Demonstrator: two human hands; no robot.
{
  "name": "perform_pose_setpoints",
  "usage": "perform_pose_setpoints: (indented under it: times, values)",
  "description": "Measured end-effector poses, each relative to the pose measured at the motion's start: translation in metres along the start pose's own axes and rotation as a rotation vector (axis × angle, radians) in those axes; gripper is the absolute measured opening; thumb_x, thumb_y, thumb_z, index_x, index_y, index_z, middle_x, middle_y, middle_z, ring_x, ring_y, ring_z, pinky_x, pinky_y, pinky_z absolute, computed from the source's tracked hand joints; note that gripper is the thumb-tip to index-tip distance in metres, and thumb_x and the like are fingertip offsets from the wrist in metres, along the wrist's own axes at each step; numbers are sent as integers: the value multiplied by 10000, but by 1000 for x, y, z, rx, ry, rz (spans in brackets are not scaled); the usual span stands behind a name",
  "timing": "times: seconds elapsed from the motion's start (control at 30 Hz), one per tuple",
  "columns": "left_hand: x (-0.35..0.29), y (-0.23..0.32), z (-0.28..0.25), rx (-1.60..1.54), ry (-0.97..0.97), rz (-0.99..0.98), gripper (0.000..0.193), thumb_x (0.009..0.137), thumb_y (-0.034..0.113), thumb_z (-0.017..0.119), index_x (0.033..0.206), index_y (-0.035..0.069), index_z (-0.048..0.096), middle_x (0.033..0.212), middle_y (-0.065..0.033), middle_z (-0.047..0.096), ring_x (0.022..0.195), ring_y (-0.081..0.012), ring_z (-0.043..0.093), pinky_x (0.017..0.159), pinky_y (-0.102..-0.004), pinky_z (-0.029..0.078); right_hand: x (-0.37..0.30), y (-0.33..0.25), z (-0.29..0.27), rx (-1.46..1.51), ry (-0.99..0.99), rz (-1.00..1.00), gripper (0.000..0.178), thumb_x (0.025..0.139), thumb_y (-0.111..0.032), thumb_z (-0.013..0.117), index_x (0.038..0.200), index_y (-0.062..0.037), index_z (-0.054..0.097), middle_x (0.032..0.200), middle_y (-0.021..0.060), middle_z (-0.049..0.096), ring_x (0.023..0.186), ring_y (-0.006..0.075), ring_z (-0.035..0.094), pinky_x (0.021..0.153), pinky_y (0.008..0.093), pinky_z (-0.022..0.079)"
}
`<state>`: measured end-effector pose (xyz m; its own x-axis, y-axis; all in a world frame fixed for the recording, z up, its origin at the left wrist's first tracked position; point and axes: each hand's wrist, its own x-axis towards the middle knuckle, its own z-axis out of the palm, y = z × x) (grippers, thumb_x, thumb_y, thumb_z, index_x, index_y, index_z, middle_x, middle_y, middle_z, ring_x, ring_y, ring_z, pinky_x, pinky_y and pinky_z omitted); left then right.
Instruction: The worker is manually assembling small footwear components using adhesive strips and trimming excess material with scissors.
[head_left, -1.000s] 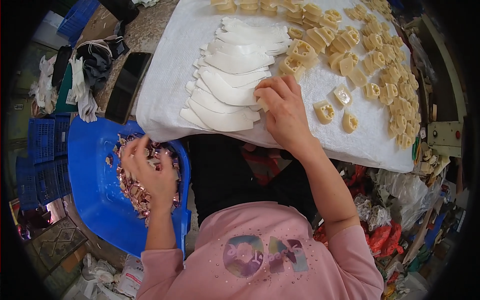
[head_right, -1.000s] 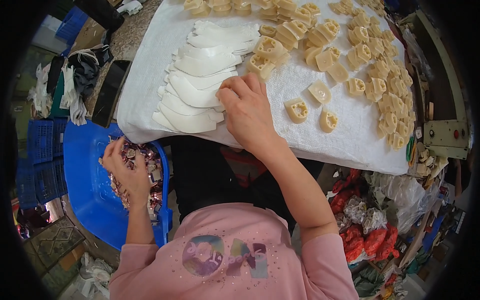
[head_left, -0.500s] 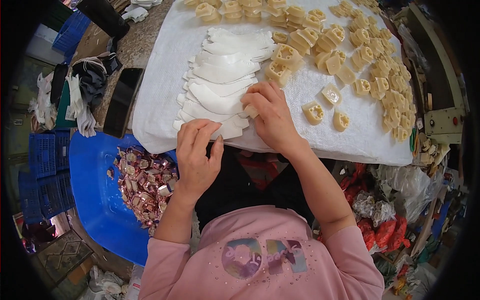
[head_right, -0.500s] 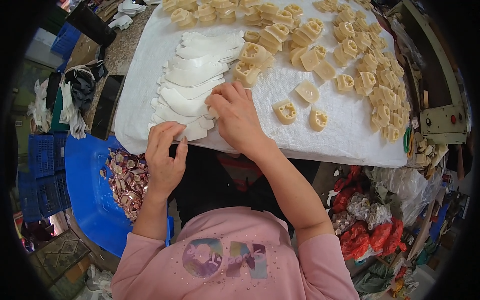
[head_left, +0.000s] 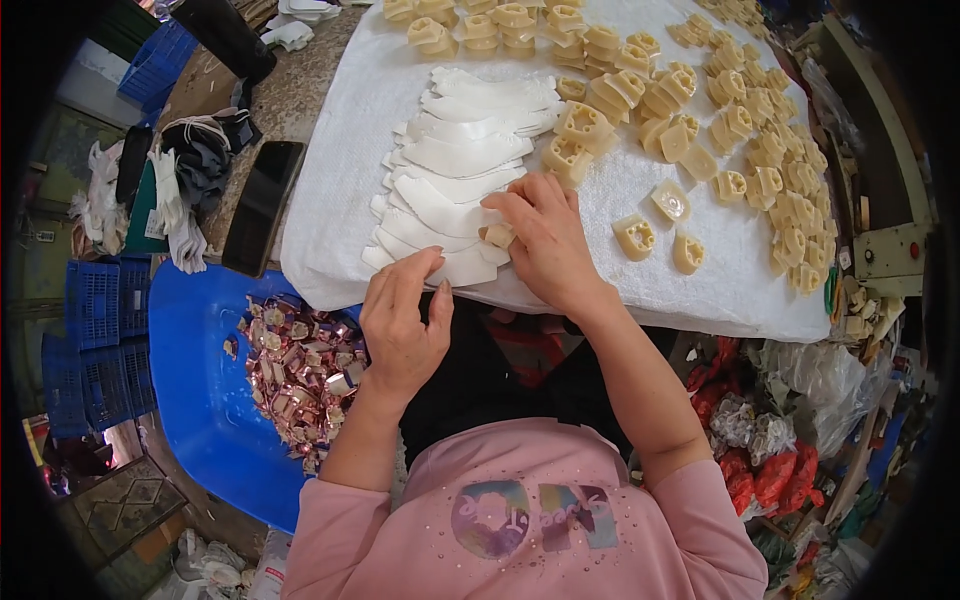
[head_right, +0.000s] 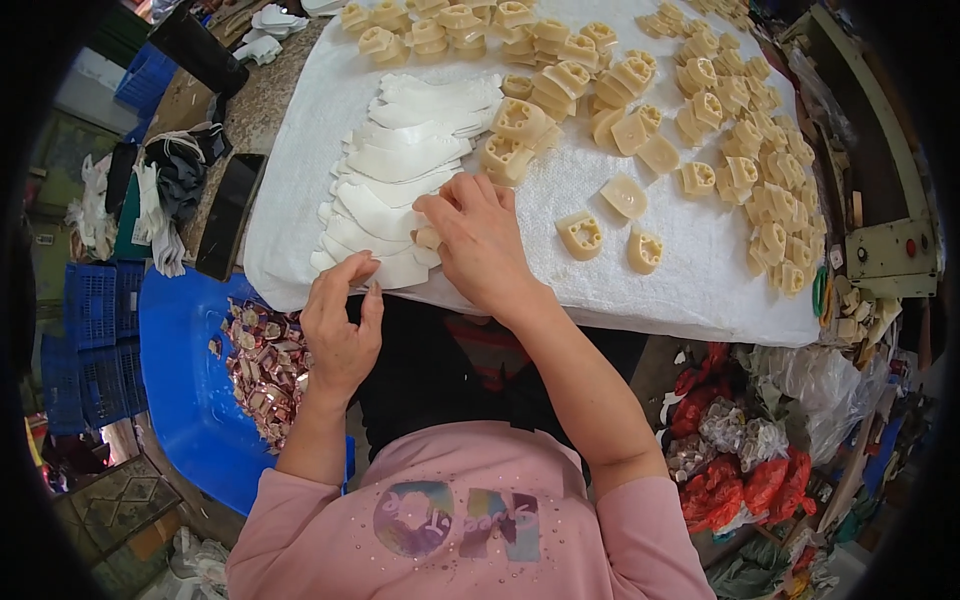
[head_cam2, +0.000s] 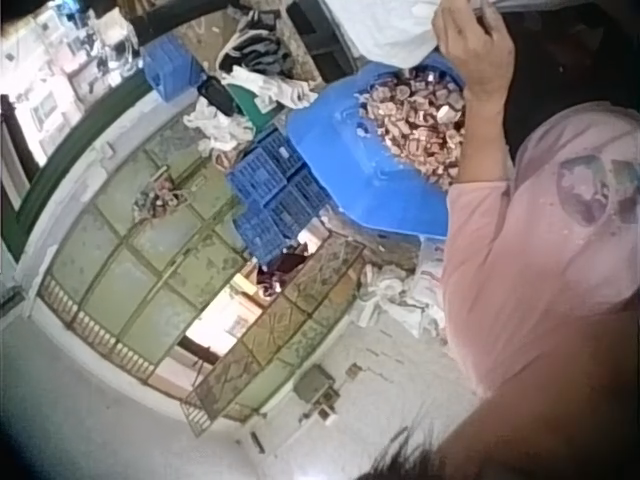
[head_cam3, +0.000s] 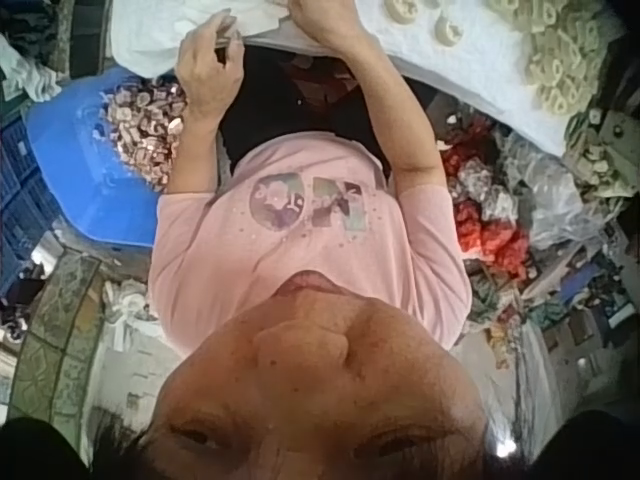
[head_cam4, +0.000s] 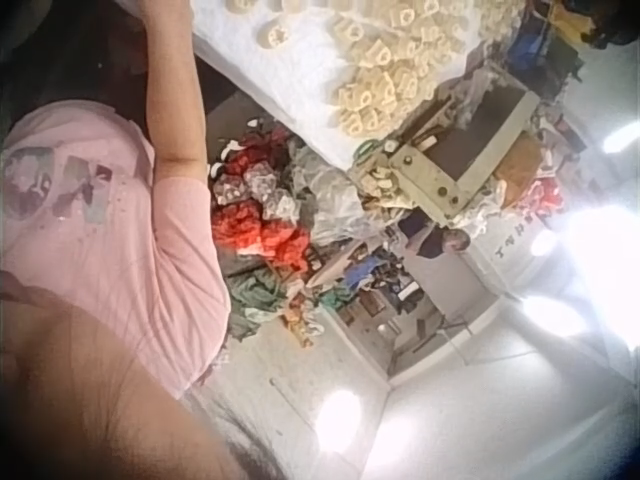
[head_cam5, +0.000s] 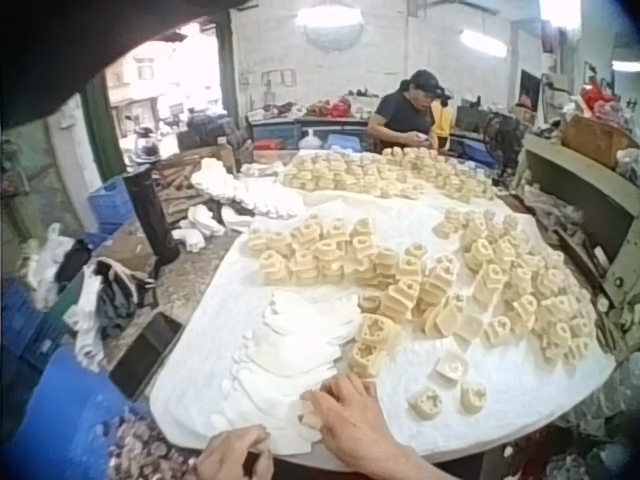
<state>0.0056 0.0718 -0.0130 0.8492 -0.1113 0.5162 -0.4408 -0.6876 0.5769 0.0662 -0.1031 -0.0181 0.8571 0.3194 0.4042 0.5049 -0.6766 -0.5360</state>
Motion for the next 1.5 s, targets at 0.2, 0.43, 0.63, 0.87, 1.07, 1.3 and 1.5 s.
perform_pose_setpoints:
  times: [0.2,0.43,0.63,0.87,1.07,1.3,1.5]
  values:
    - [-3,-3,0,53,4,38,280,736,-54,596,1012,-20,569,914,-132,636,826,-286,610,747,-349,487,7,-7,3,-139,-47,-21,186,673,17,553,832,-67,604,882,80,506,899,263,463,786,374,341]
    - [8,-5,-4,-122,58,-156,256,741,-48,591,990,13,595,931,-125,613,859,-288,589,770,-361,465,3,-3,2,16,3,44,280,672,39,537,917,-67,621,879,93,504,922,265,478,818,390,344]
    - [49,-33,-1,345,38,-210,254,732,78,668,974,27,606,995,-122,510,984,-287,435,860,-359,365,2,-5,3,-21,8,42,332,662,63,535,956,-62,624,873,96,506,917,263,490,852,387,343]
    - [55,-30,5,215,36,-242,228,705,95,694,902,36,595,984,-109,501,981,-266,426,847,-346,367,1,-4,3,-3,14,28,347,647,75,538,957,-54,628,868,96,506,913,260,493,844,389,353]
    - [53,-4,11,-233,-51,-66,134,776,43,626,877,38,537,951,-100,598,809,-190,505,739,-285,406,-4,2,-2,95,59,37,380,644,81,531,990,-56,610,898,117,507,915,281,489,832,391,365]
    - [42,32,7,-1036,127,-416,153,953,117,422,1078,32,396,908,-156,610,562,-103,467,490,-211,362,-40,13,-56,117,265,109,324,706,-21,639,1022,-86,607,990,124,488,894,285,462,739,394,387]
    - [32,49,30,-1274,-114,-690,304,972,189,371,1162,-31,461,729,-98,559,523,-102,438,488,-233,346,-63,34,-83,-440,59,240,196,716,-161,680,880,-86,604,872,87,493,835,253,486,694,392,355]
